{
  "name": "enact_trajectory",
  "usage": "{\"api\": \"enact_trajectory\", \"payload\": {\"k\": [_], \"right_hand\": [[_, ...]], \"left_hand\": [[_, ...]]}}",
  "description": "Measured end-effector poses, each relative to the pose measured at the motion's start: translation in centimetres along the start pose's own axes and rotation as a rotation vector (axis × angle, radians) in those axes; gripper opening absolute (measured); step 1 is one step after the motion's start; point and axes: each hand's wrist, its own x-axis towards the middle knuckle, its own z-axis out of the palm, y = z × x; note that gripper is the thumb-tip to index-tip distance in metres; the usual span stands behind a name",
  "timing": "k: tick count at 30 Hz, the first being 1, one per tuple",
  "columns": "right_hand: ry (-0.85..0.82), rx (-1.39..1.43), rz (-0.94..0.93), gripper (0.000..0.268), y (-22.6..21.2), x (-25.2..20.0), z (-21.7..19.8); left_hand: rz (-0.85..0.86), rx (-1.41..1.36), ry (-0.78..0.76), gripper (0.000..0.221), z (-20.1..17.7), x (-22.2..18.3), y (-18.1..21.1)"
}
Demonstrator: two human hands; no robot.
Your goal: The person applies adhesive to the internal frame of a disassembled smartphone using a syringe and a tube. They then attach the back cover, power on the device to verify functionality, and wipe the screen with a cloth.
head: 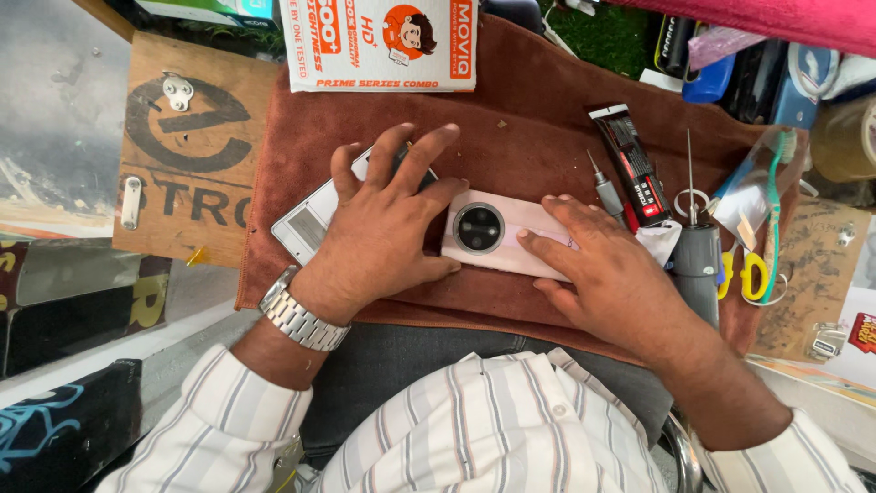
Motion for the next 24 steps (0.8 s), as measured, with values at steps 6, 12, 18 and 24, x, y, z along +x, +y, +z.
{"api": "enact_trajectory", "payload": {"k": [6, 12, 18, 24], "right_hand": [[0.083, -0.103, -0.035, 0.054, -0.1, -0.2, -0.3], [0.236, -0.178, -0.041, 0.043, -0.3, -0.6, -0.1], [0.274, -0.118, -0.053, 0.033, -0.1, 0.1, -0.6], [0.266, -0.106, -0.047, 0.03, 0.0, 0.2, -0.6]], "left_hand": [[0.067, 0.03, -0.036, 0.067, -0.4, 0.8, 0.5], [0.181, -0.085, 0.25, 0.071, 0.3, -0.5, 1.1], [0.237, -0.138, 0.269, 0.043, 2.8, 0.5, 0.5], [0.244, -0.168, 0.306, 0.035, 3.6, 0.6, 0.2]]}}
